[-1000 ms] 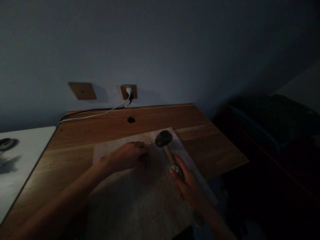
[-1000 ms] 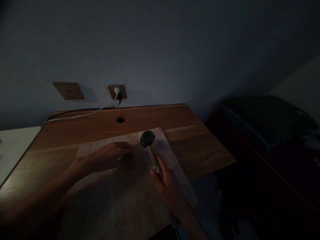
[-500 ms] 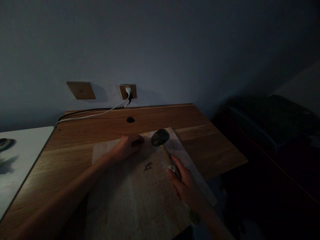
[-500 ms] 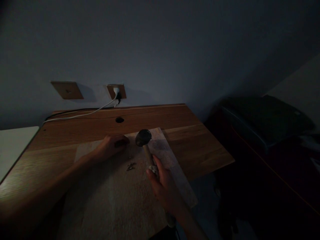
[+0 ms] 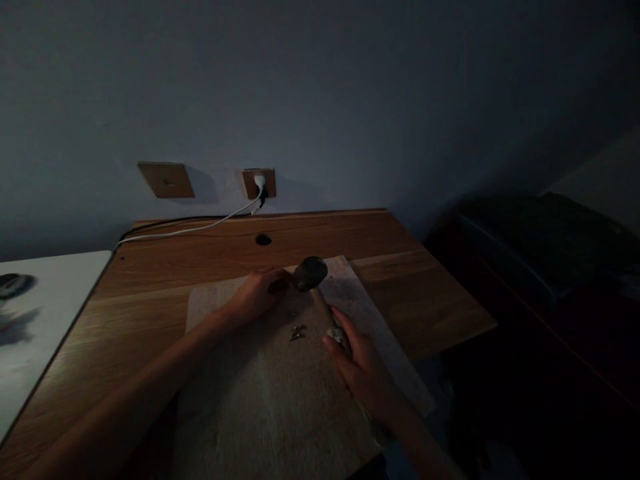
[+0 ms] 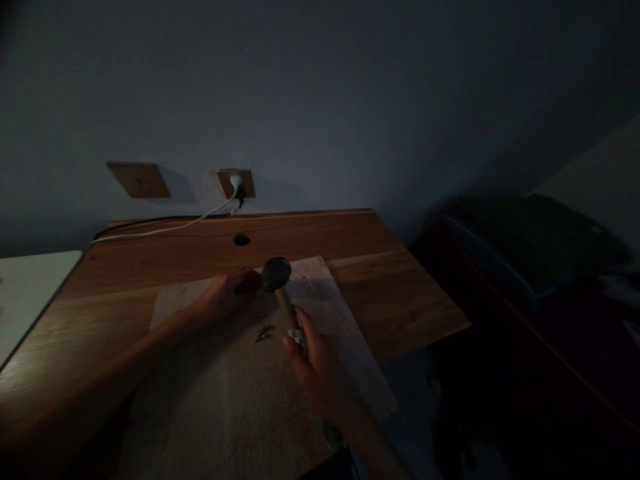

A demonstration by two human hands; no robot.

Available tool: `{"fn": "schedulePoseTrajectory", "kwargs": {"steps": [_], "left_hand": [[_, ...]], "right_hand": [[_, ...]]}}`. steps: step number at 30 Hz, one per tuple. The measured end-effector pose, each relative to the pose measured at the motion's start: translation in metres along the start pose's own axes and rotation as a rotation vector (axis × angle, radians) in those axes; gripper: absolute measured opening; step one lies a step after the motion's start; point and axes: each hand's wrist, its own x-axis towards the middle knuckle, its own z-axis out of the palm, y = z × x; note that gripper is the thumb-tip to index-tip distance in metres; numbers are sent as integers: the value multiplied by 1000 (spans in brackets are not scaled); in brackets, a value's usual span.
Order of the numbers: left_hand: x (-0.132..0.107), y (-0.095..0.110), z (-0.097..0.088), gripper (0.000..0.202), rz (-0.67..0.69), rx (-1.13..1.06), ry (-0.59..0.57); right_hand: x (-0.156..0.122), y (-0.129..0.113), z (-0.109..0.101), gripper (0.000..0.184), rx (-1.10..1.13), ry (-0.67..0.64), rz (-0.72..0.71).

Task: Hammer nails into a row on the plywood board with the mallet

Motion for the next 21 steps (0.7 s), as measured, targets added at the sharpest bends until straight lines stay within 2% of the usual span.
{"fn": "schedulePoseTrajectory", "kwargs": {"steps": [5,15,17,21], "left_hand": [[0,2,0,57,-105,-54,1],[2,10,-4,57,-120,4,-18],[1,12,-11,52,-103,59,-37],[-8,26,-24,22,48,286,-155]], "right_hand": [[2,1,6,59,-53,5,-60],[2,2,4,63,-115,-23,-56],[1,3,5,63,-116,-18,-54],[-1,9,3,63,-75,23,-15]]}}
